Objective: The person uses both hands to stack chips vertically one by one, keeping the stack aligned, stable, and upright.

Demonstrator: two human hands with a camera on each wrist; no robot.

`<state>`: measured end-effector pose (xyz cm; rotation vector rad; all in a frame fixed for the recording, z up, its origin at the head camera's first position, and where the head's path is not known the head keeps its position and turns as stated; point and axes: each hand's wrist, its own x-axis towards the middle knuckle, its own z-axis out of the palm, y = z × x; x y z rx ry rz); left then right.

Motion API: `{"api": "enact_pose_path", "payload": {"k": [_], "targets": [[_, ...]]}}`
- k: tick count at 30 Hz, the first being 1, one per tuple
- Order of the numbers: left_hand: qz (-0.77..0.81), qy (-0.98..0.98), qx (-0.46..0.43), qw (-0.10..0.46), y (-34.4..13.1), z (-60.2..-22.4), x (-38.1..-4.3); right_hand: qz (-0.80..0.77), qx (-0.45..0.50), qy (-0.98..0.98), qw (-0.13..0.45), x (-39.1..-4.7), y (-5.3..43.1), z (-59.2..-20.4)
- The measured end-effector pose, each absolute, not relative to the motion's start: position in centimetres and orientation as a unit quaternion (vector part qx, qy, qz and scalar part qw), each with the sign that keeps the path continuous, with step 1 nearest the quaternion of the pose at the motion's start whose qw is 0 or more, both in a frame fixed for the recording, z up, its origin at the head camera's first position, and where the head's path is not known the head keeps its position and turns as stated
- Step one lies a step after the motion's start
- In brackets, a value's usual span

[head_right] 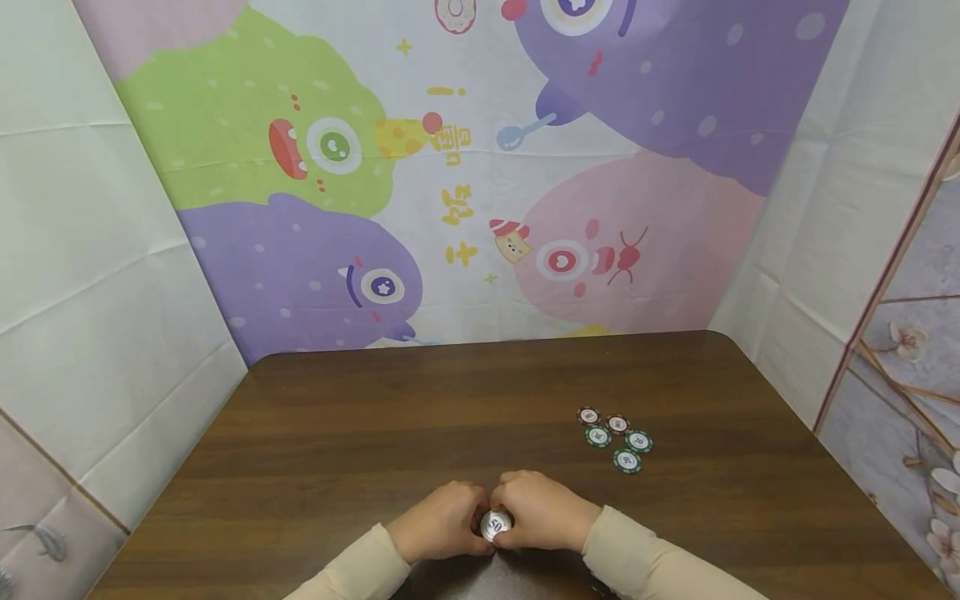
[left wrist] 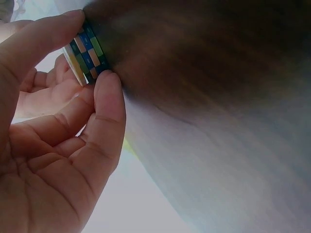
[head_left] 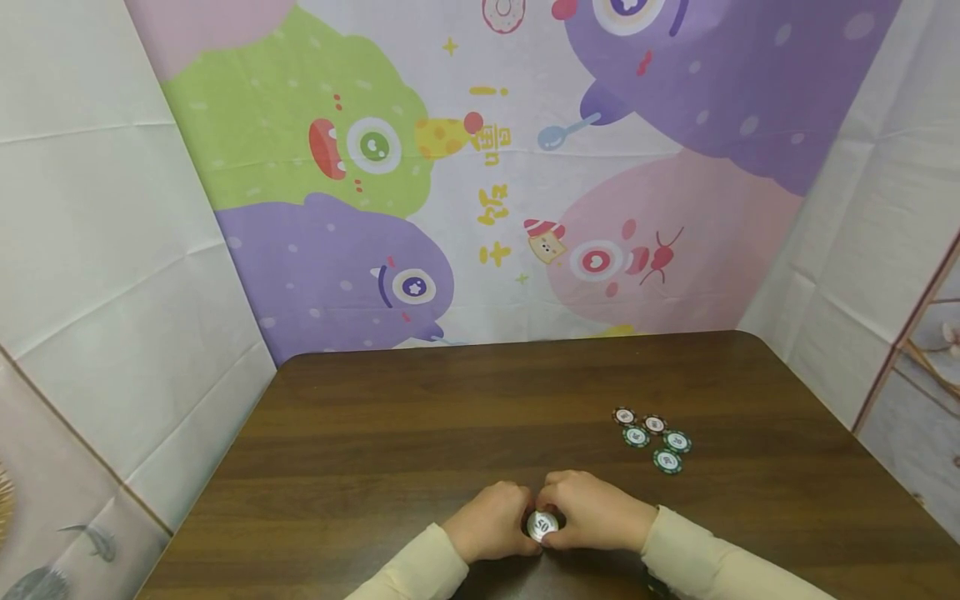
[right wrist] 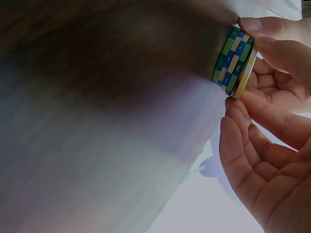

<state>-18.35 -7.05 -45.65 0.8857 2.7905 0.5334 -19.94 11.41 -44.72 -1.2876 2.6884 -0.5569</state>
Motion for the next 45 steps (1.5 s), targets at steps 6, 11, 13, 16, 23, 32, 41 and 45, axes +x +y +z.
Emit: {"api": "enact_pose_path", "payload": {"k": [6, 11, 13, 16, 23, 32, 41, 45], "targets": [[0.188, 0.933, 0.295, 0.081, -7.0, -45.8, -18.5, -0.181, -0.424, 0.886, 0.053, -20.0, 11.3, -44.8], [0.187, 0.934, 0.295, 0.079, -7.0, -45.8, -18.6, -0.186, -0.422, 0.886, 0.054, -20.0, 11.3, -45.0], [0.187, 0.934, 0.295, 0.079, -7.1, -45.7, -18.5, -0.189, -0.422, 0.885, 0.054, -20.0, 11.3, -45.0], [0.19, 0.934, 0.292, 0.081, -7.1, -45.6, -18.5, -0.192, -0.422, 0.884, 0.057, -20.0, 11.3, -44.9], [0.187, 0.934, 0.293, 0.081, -7.1, -45.5, -18.4, -0.195, -0.42, 0.884, 0.064, -20.0, 11.4, -44.8], [0.193, 0.933, 0.288, 0.096, -7.0, -45.4, -18.2, -0.212, -0.395, 0.892, 0.058, -20.5, 12.6, -44.1], [0.191, 0.934, 0.284, 0.097, -7.0, -45.5, -18.2, -0.222, -0.345, 0.912, 0.018, -21.8, 14.5, -43.8], [0.192, 0.934, 0.285, 0.097, -7.1, -45.5, -18.3, -0.218, -0.315, 0.924, -0.009, -22.5, 15.7, -43.8]]}}
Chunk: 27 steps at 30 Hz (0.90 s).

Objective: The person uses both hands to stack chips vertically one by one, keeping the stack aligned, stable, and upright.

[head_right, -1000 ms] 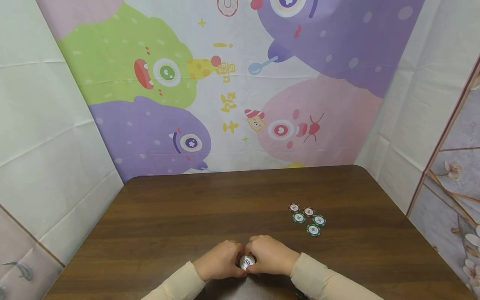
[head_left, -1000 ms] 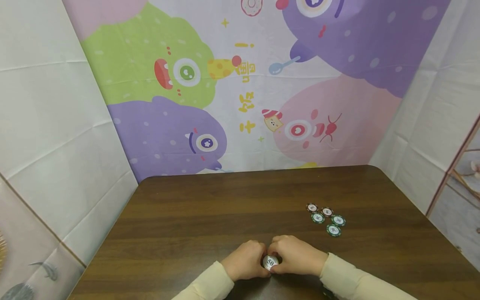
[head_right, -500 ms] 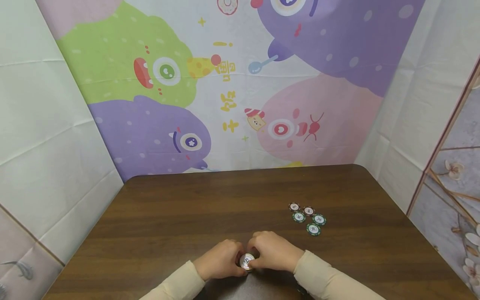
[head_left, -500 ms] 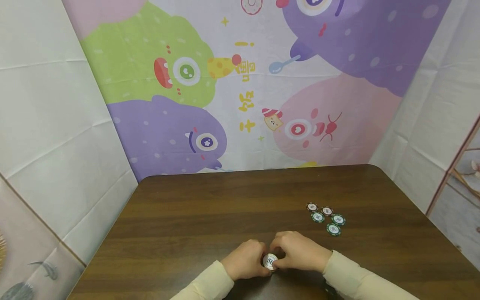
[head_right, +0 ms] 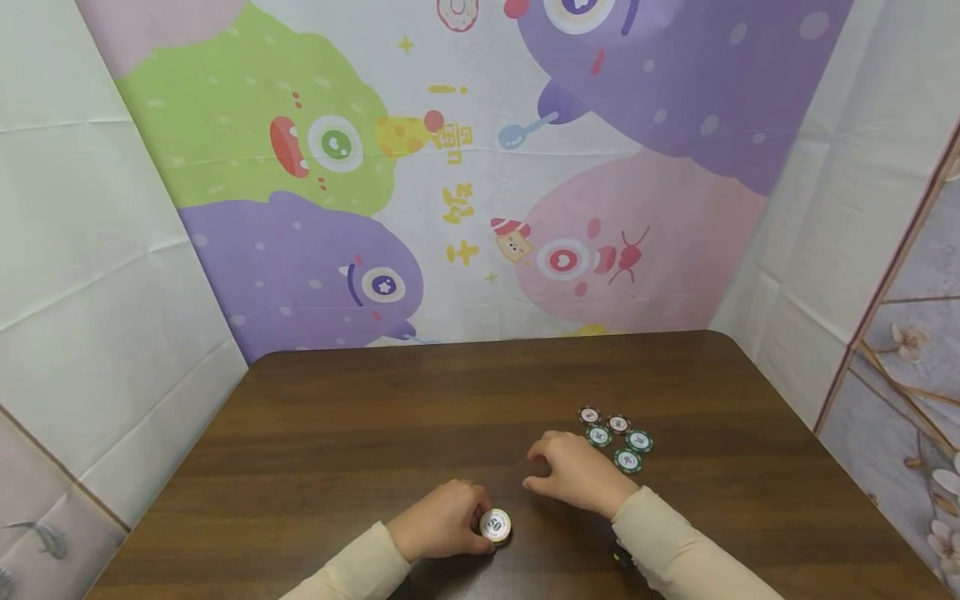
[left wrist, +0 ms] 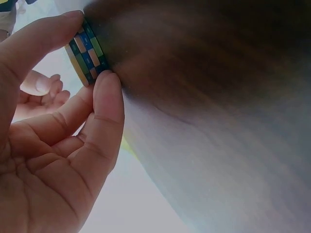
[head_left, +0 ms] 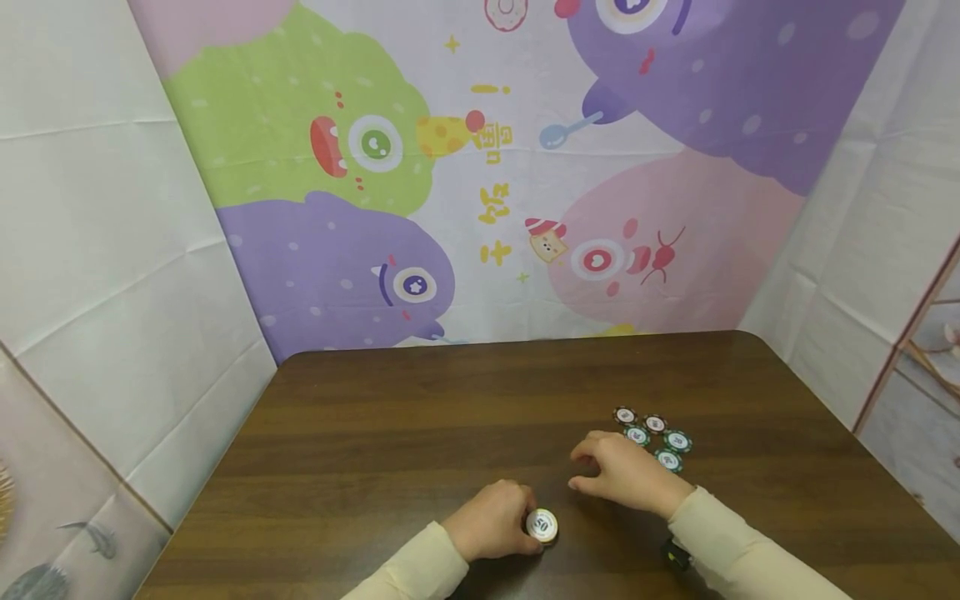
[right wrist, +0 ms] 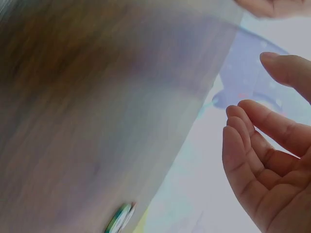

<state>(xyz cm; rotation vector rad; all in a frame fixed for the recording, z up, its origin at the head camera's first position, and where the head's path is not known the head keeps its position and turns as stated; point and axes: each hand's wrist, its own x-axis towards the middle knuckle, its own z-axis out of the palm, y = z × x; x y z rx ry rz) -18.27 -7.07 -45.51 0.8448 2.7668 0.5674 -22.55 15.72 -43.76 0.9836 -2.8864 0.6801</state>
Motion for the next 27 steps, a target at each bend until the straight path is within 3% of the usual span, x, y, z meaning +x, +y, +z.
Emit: {"api": "enact_pose_path", "payload": {"k": [16, 27], "targets": [[0.177, 0.939, 0.284, 0.081, -7.1, -45.4, -18.2, 0.199, 0.205, -0.956, 0.061, -24.2, 21.8, -44.2], [0.183, 0.938, 0.283, 0.081, -7.1, -45.5, -18.2, 0.198, 0.152, -0.968, 0.003, -24.6, 25.2, -45.0]]}}
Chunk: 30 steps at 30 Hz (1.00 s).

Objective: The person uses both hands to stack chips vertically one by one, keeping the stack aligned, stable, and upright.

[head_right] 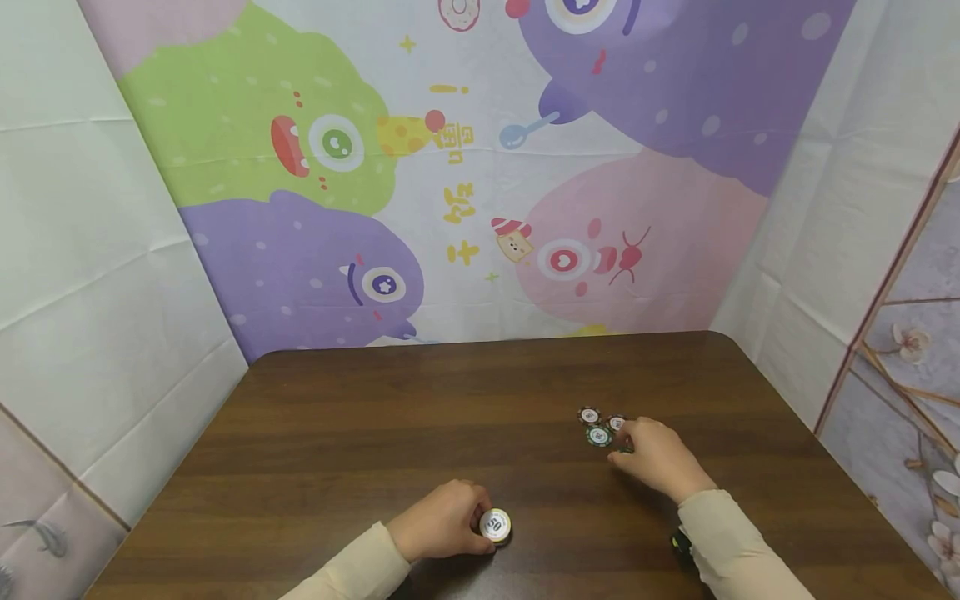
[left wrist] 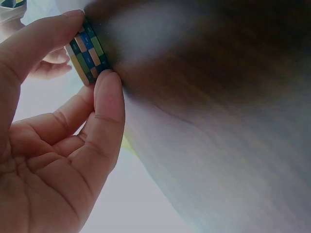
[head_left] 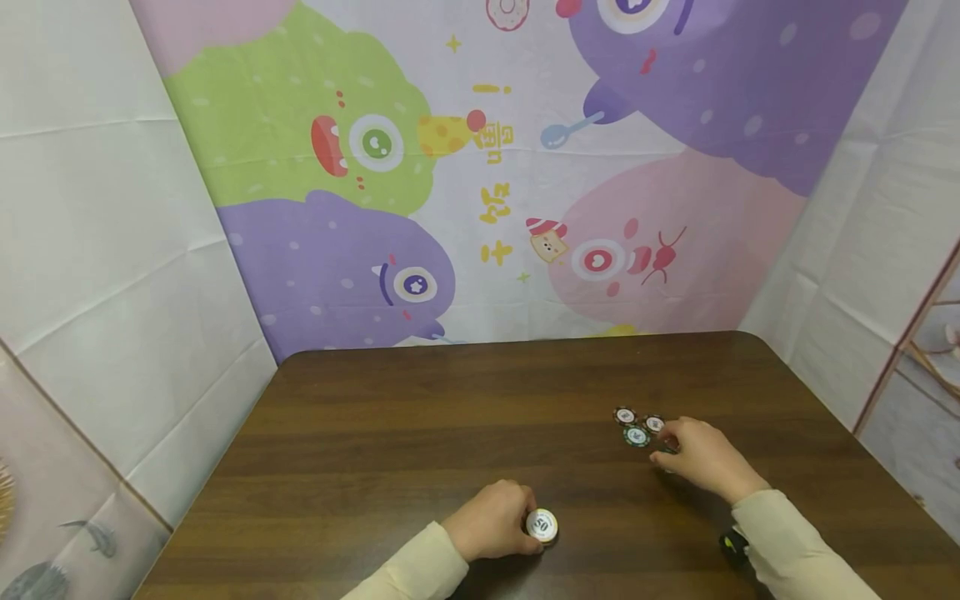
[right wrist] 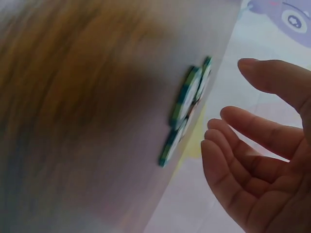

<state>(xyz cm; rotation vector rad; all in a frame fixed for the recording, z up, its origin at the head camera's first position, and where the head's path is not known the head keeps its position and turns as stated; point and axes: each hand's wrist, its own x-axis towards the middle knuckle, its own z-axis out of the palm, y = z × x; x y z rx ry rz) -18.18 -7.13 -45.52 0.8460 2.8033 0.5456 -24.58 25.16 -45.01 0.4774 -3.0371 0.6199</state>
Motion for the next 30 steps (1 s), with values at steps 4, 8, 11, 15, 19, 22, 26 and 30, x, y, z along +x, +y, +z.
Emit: {"api": "enact_pose_path", "payload": {"k": [4, 8, 11, 15, 19, 22, 26, 30], "targets": [[0.18, 0.938, 0.285, 0.079, -7.15, -45.59, -18.23, 0.193, 0.142, -0.971, -0.009, -24.83, 25.71, -45.26], [0.178, 0.938, 0.289, 0.074, -7.18, -45.58, -18.26, 0.188, 0.141, -0.972, -0.021, -25.04, 25.9, -45.36], [0.18, 0.937, 0.288, 0.077, -7.18, -45.52, -18.26, 0.18, 0.139, -0.973, -0.027, -25.13, 25.89, -45.47], [0.183, 0.937, 0.284, 0.084, -7.15, -45.44, -18.17, 0.168, 0.141, -0.975, -0.026, -25.2, 25.82, -45.53], [0.185, 0.937, 0.282, 0.087, -7.14, -45.39, -18.1, 0.161, 0.146, -0.976, -0.026, -25.19, 25.73, -45.46], [0.185, 0.937, 0.282, 0.088, -7.11, -45.42, -18.1, 0.157, 0.149, -0.976, -0.028, -25.11, 25.61, -45.34], [0.182, 0.938, 0.281, 0.088, -7.06, -45.43, -18.12, 0.153, 0.15, -0.976, -0.035, -25.07, 25.47, -45.14], [0.183, 0.938, 0.279, 0.091, -7.05, -45.45, -18.13, 0.151, 0.152, -0.976, -0.043, -25.07, 25.45, -44.98]]}}
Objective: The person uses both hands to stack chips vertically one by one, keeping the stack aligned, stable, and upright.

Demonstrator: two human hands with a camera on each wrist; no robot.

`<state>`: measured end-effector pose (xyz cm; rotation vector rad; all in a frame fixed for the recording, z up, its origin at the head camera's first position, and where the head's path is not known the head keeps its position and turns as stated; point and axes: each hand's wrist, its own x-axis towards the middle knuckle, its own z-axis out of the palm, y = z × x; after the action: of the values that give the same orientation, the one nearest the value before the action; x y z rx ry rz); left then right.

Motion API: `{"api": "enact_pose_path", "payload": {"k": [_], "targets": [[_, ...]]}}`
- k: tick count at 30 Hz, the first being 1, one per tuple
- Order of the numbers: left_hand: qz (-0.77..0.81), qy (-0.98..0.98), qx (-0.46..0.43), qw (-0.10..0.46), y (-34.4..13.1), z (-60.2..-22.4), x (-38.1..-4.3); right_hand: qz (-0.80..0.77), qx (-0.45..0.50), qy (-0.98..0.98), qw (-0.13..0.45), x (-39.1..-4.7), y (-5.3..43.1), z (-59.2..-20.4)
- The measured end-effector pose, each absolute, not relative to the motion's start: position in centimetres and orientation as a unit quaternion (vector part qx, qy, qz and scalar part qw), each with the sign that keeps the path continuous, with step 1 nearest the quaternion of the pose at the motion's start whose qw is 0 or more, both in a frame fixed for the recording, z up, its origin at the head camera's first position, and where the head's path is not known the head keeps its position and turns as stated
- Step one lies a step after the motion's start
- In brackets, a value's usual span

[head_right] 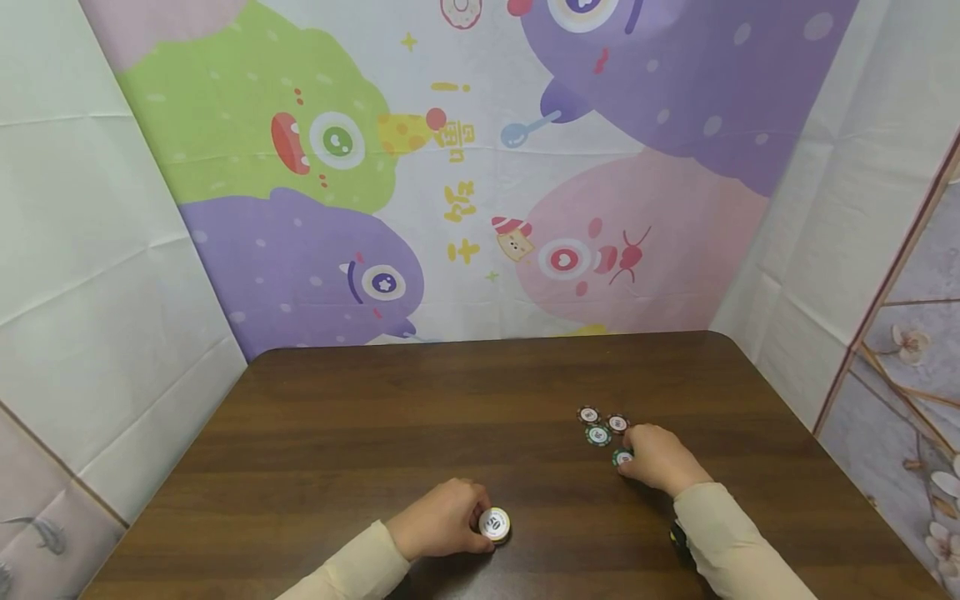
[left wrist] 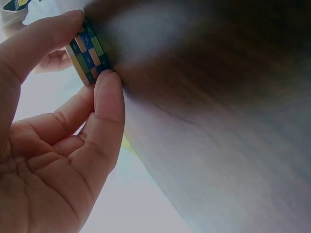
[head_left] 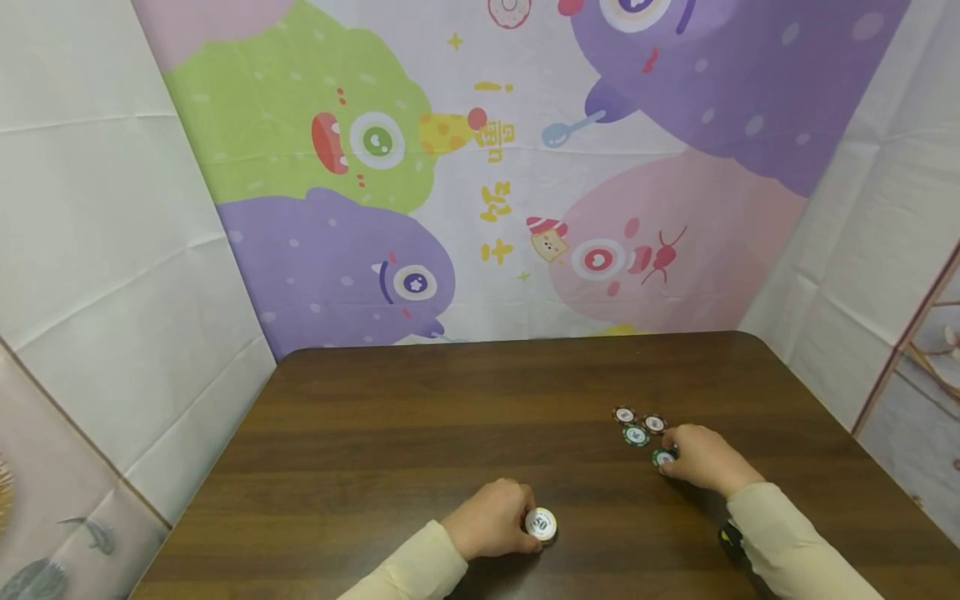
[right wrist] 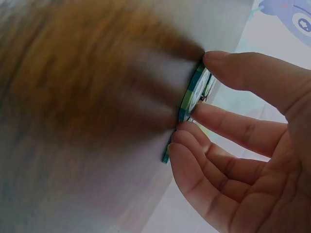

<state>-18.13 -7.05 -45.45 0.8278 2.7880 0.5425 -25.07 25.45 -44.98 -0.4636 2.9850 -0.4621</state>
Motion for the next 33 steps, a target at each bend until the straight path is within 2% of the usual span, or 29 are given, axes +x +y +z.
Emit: {"api": "enact_pose_path", "payload": {"k": [11, 22, 33], "targets": [[0.177, 0.94, 0.278, 0.091, -7.1, -45.5, -18.2, -0.158, -0.138, 0.975, 0.066, -25.1, 25.4, -45.1], [0.182, 0.939, 0.276, 0.093, -7.1, -45.4, -18.2, -0.164, -0.152, 0.973, 0.051, -25.1, 25.2, -45.3], [0.181, 0.938, 0.28, 0.092, -7.0, -45.4, -18.2, -0.198, -0.166, 0.965, 0.029, -24.4, 23.0, -44.8]]}}
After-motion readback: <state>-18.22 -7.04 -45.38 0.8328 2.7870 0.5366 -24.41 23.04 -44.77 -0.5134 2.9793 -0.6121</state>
